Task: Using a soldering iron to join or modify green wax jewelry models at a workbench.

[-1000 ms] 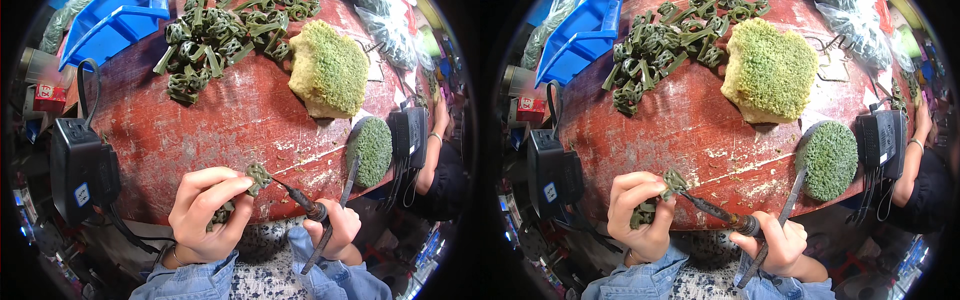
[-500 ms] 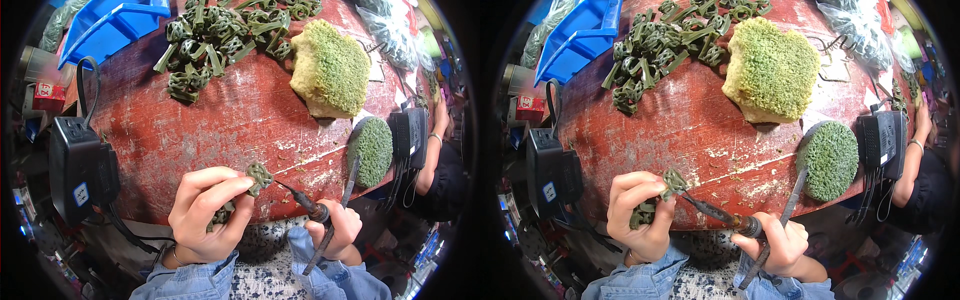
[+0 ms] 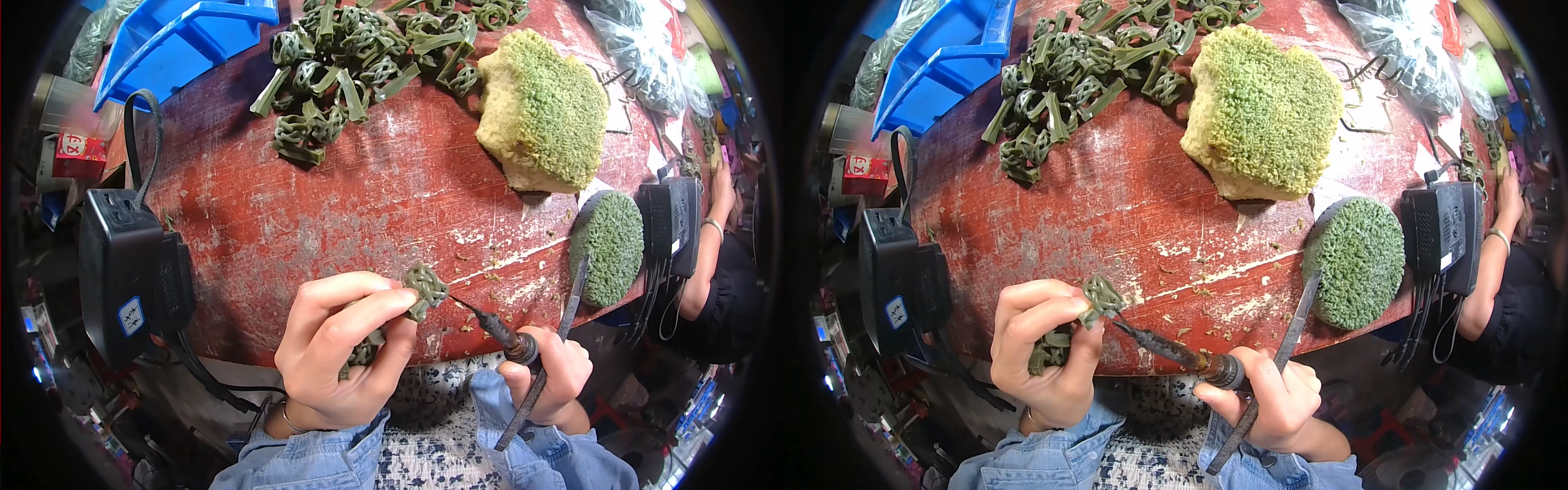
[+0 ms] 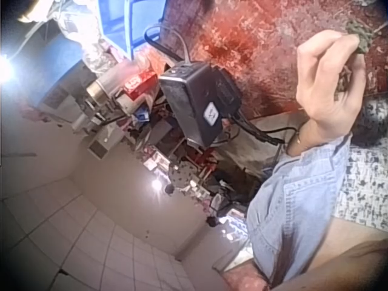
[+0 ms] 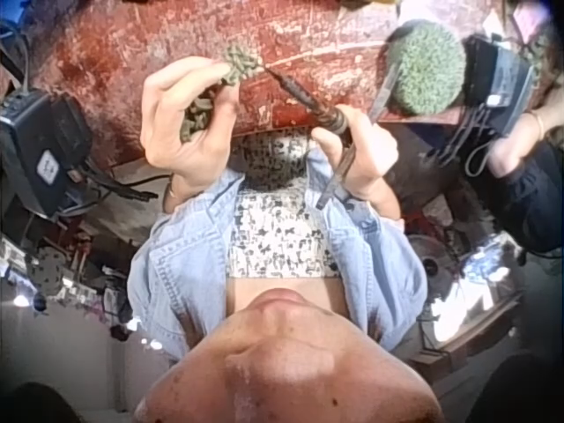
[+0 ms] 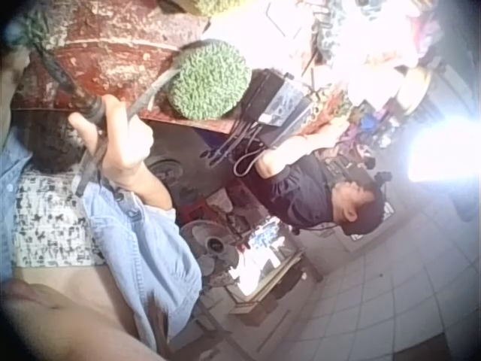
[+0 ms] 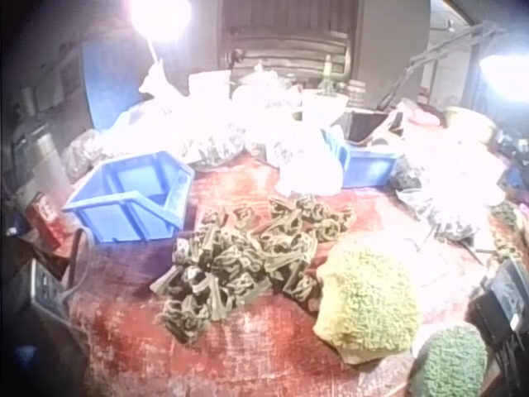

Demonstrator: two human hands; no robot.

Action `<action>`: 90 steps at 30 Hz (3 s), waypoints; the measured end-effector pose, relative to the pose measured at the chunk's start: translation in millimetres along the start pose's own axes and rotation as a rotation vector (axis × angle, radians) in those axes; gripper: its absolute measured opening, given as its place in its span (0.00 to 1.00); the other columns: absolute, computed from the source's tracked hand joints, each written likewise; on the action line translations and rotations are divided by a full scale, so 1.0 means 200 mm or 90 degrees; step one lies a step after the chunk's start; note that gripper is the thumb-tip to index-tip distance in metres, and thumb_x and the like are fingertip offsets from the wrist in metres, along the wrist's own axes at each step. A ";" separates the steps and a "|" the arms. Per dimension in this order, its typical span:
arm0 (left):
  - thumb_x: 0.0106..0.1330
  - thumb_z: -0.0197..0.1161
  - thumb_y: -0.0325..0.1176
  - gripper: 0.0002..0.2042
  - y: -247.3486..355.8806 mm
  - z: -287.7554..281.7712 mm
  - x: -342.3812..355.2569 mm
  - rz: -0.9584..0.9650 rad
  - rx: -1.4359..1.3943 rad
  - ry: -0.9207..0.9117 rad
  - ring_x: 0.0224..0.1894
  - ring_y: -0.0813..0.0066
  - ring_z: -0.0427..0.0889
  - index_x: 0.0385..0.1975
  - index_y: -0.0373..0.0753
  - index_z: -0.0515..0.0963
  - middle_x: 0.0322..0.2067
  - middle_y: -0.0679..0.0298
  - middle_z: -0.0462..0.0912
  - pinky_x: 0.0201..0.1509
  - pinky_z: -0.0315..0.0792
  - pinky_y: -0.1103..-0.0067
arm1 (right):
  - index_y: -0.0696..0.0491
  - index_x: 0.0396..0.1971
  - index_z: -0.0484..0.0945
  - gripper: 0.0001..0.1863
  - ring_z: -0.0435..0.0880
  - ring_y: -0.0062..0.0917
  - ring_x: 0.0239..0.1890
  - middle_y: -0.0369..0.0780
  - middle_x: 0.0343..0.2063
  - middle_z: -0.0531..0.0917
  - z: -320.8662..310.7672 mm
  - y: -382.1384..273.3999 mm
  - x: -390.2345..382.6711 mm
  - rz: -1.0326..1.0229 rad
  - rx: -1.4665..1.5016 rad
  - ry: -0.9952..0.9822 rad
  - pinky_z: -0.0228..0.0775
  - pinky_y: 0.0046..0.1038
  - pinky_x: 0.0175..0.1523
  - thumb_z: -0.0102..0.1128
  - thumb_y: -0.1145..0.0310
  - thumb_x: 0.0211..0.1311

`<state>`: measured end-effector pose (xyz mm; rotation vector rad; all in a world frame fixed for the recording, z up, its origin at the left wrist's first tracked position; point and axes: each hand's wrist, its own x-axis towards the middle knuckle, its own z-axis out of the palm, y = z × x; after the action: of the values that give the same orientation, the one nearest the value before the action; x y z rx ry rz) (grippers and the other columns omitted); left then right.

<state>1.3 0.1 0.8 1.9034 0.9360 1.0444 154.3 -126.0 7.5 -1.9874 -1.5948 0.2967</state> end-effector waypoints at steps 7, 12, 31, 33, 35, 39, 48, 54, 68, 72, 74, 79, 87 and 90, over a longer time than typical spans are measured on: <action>0.40 0.63 0.15 0.16 0.00 0.00 0.00 0.001 -0.005 -0.002 0.30 0.70 0.77 0.32 0.35 0.76 0.31 0.58 0.75 0.31 0.73 0.81 | 0.58 0.24 0.74 0.20 0.72 0.23 0.10 0.34 0.10 0.71 0.00 0.00 0.01 0.008 0.012 0.000 0.63 0.21 0.16 0.65 0.54 0.45; 0.40 0.63 0.15 0.16 -0.01 0.00 0.00 0.001 -0.005 -0.004 0.30 0.70 0.77 0.32 0.35 0.76 0.31 0.58 0.75 0.30 0.73 0.81 | 0.58 0.24 0.74 0.20 0.72 0.23 0.10 0.34 0.10 0.71 0.00 -0.01 0.01 0.010 0.015 0.001 0.63 0.22 0.16 0.64 0.54 0.45; 0.39 0.63 0.14 0.16 -0.01 0.00 0.00 0.002 -0.010 -0.002 0.30 0.70 0.77 0.32 0.34 0.76 0.31 0.57 0.75 0.30 0.73 0.81 | 0.57 0.24 0.74 0.20 0.71 0.23 0.10 0.34 0.10 0.71 0.00 0.00 0.01 0.006 0.003 0.003 0.62 0.22 0.16 0.63 0.53 0.46; 0.39 0.63 0.14 0.16 -0.01 0.00 0.00 0.001 -0.012 -0.002 0.30 0.70 0.77 0.32 0.35 0.76 0.31 0.58 0.75 0.30 0.73 0.81 | 0.57 0.24 0.74 0.21 0.71 0.24 0.10 0.34 0.10 0.71 -0.01 0.00 0.00 0.010 0.005 0.001 0.62 0.22 0.16 0.63 0.52 0.46; 0.39 0.63 0.14 0.16 -0.01 0.00 0.00 0.000 -0.013 -0.004 0.30 0.70 0.77 0.31 0.35 0.76 0.31 0.58 0.75 0.31 0.73 0.81 | 0.57 0.25 0.74 0.21 0.71 0.24 0.10 0.34 0.10 0.71 -0.01 0.00 0.00 0.016 0.007 -0.001 0.62 0.22 0.16 0.63 0.52 0.47; 0.39 0.63 0.14 0.16 0.00 0.00 0.00 -0.004 -0.013 -0.002 0.30 0.70 0.77 0.32 0.35 0.76 0.30 0.58 0.75 0.31 0.73 0.81 | 0.57 0.24 0.74 0.21 0.72 0.24 0.10 0.34 0.10 0.71 0.00 0.00 0.01 0.010 0.010 -0.001 0.62 0.22 0.16 0.63 0.52 0.46; 0.39 0.63 0.15 0.16 0.00 0.00 0.00 -0.005 -0.001 -0.001 0.30 0.70 0.77 0.31 0.35 0.76 0.30 0.58 0.75 0.30 0.72 0.81 | 0.58 0.24 0.74 0.21 0.72 0.24 0.10 0.35 0.11 0.72 0.00 0.00 0.00 0.006 -0.007 -0.008 0.63 0.22 0.16 0.65 0.53 0.44; 0.39 0.62 0.14 0.16 0.00 0.00 0.00 -0.002 -0.004 0.000 0.30 0.70 0.77 0.31 0.35 0.76 0.30 0.58 0.75 0.30 0.73 0.81 | 0.58 0.24 0.74 0.21 0.71 0.24 0.10 0.35 0.10 0.71 0.00 -0.01 0.02 0.010 -0.023 -0.014 0.62 0.21 0.15 0.66 0.53 0.42; 0.39 0.63 0.14 0.16 0.00 0.00 0.00 0.001 0.005 -0.016 0.30 0.70 0.78 0.31 0.35 0.77 0.31 0.58 0.75 0.30 0.73 0.81 | 0.58 0.25 0.74 0.22 0.71 0.23 0.10 0.35 0.10 0.71 0.01 0.00 0.00 -0.002 -0.007 0.008 0.62 0.21 0.15 0.65 0.52 0.43; 0.39 0.63 0.14 0.16 0.00 0.00 0.00 -0.003 0.006 -0.012 0.30 0.70 0.78 0.31 0.35 0.76 0.31 0.58 0.75 0.30 0.73 0.81 | 0.58 0.25 0.74 0.22 0.71 0.23 0.10 0.35 0.10 0.71 0.01 0.00 -0.01 0.008 -0.001 0.005 0.62 0.21 0.15 0.65 0.51 0.43; 0.39 0.63 0.14 0.16 0.00 0.00 0.00 -0.005 0.009 -0.012 0.30 0.70 0.78 0.31 0.35 0.76 0.30 0.58 0.75 0.30 0.73 0.81 | 0.58 0.25 0.74 0.22 0.71 0.23 0.10 0.35 0.10 0.71 0.01 0.00 -0.01 0.008 -0.011 0.004 0.62 0.21 0.15 0.65 0.51 0.42; 0.39 0.62 0.14 0.16 0.01 0.00 0.00 -0.005 0.014 -0.005 0.30 0.70 0.78 0.31 0.34 0.76 0.31 0.58 0.75 0.30 0.73 0.81 | 0.58 0.24 0.74 0.23 0.71 0.23 0.10 0.36 0.10 0.71 0.01 -0.01 0.00 0.009 -0.040 -0.006 0.62 0.21 0.15 0.66 0.51 0.41; 0.39 0.62 0.14 0.16 0.01 0.00 -0.01 -0.015 0.000 0.003 0.30 0.70 0.78 0.31 0.34 0.76 0.31 0.58 0.75 0.31 0.74 0.81 | 0.59 0.24 0.74 0.23 0.71 0.23 0.10 0.35 0.10 0.70 0.00 -0.01 0.00 0.004 -0.025 -0.017 0.61 0.21 0.15 0.66 0.52 0.41; 0.39 0.62 0.14 0.16 0.00 -0.01 0.00 -0.003 0.003 -0.001 0.30 0.70 0.78 0.31 0.34 0.76 0.31 0.58 0.75 0.31 0.74 0.81 | 0.58 0.24 0.75 0.22 0.71 0.23 0.10 0.35 0.10 0.71 0.00 0.00 0.00 0.005 -0.005 -0.014 0.62 0.21 0.15 0.66 0.53 0.42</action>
<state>0.2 -0.5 1.7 1.9046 0.9434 1.0392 154.4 -125.5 8.6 -2.0031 -1.6054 0.3167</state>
